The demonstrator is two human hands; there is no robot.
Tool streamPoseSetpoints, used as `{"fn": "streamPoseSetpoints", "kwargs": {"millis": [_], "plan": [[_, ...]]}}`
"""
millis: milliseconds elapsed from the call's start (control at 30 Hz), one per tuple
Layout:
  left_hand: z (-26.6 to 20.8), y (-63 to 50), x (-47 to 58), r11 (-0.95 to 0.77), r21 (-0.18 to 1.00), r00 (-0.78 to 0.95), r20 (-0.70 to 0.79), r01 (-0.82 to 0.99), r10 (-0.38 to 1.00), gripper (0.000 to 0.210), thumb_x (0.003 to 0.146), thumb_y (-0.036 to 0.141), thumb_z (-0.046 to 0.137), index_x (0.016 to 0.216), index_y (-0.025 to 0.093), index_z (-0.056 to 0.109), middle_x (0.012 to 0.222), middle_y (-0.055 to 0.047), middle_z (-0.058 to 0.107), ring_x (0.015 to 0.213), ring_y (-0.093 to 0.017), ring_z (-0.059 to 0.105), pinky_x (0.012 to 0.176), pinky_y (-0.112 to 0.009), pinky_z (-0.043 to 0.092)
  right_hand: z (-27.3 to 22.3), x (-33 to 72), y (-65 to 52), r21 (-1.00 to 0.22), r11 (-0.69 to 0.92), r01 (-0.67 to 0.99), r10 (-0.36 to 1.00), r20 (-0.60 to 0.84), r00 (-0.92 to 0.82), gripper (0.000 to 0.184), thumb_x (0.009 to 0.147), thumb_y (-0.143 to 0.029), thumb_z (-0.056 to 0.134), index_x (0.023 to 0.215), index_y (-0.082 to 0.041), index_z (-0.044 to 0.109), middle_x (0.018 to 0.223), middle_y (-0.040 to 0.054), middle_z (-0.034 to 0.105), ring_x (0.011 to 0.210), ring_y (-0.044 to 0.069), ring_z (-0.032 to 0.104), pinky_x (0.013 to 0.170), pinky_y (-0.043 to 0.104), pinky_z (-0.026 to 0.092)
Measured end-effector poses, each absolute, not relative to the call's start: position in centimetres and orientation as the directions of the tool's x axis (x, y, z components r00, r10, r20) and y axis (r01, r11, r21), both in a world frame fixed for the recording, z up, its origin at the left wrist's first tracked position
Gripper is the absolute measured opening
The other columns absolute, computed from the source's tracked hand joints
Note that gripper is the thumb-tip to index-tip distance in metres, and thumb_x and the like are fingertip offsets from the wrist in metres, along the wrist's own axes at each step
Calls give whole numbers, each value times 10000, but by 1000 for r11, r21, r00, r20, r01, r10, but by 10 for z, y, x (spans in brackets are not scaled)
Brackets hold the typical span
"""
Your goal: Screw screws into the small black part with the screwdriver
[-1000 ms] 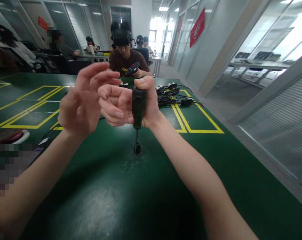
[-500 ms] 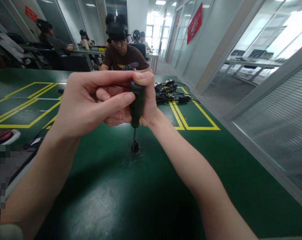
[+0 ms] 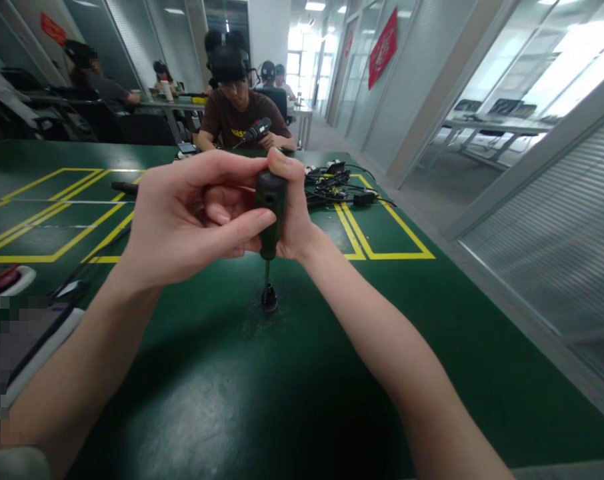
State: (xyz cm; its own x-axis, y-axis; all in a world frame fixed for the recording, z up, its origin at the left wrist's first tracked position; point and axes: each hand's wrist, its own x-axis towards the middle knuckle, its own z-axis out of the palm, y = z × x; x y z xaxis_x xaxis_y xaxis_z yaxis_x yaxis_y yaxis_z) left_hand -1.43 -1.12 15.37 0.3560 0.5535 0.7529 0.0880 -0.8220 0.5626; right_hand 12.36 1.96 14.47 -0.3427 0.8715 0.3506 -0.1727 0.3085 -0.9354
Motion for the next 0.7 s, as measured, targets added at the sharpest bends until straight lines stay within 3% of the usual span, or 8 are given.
{"fn": "streamPoseSetpoints", "kwargs": {"millis": [133, 267, 367, 467, 567, 633, 700], "plan": [[151, -6, -13, -859, 500, 303, 807, 109, 508, 269, 827, 276, 854, 1017, 193, 683, 950, -23, 705, 938, -204, 728, 784, -307, 616, 140, 123, 19, -949, 278, -146, 875, 313, -369, 780, 786, -942, 177, 639, -234, 471, 618, -26, 574, 705, 182, 694, 493, 259, 522], [149, 1, -9, -905, 413, 244, 872, 98, 424, 279, 811, 306, 863, 912, 217, 620, 916, -14, 612, 923, -201, 664, 784, -340, 573, 131, 133, 30, -879, 472, -70, 839, 472, -272, 713, 922, -851, 309, 677, -222, 537, 643, -17, 547, 709, 175, 697, 586, 289, 588], [145, 2, -5, -949, 311, 201, 927, 58, 316, 325, 796, 349, 875, 882, 229, 586, 887, -4, 553, 870, -189, 615, 763, -355, 535, 132, 147, 27, -744, 666, -54, 730, 664, -163, 565, 915, -750, 551, 719, -223, 608, 675, -17, 565, 660, 159, 649, 570, 291, 569], [140, 2, -1, -933, 355, 198, 912, 62, 360, 323, 837, 372, 852, 924, 234, 573, 965, -17, 561, 945, -197, 616, 814, -368, 529, 142, 158, 7, -614, 786, -69, 617, 787, 20, 344, 872, -597, 749, 828, -260, 694, 812, -12, 654, 742, 161, 643, 643, 300, 568], [134, 7, 3, -941, 338, 208, 920, 6, 332, 320, 881, 413, 819, 999, 249, 571, 1027, -18, 552, 997, -186, 604, 854, -360, 525, 152, 161, -17, -525, 844, 114, 526, 850, 16, 294, 798, -538, 860, 814, -284, 713, 818, -7, 652, 740, 184, 651, 634, 339, 589], [131, 10, 5, -980, 200, 144, 970, -12, 196, 315, 879, 384, 825, 1003, 255, 567, 1007, -2, 541, 919, -153, 578, 818, -328, 521, 156, 160, -26, -521, 831, 195, 537, 842, -42, 274, 765, -465, 910, 857, -295, 716, 865, 1, 684, 788, 208, 690, 670, 368, 629], [130, 10, 7, -979, 201, 127, 971, 25, 203, 355, 834, 348, 868, 1000, 254, 568, 990, 0, 547, 913, -152, 584, 797, -313, 534, 157, 159, -29, -525, 821, 222, 550, 832, -66, 265, 769, -406, 919, 885, -294, 710, 907, 2, 711, 838, 223, 722, 715, 386, 656]]}}
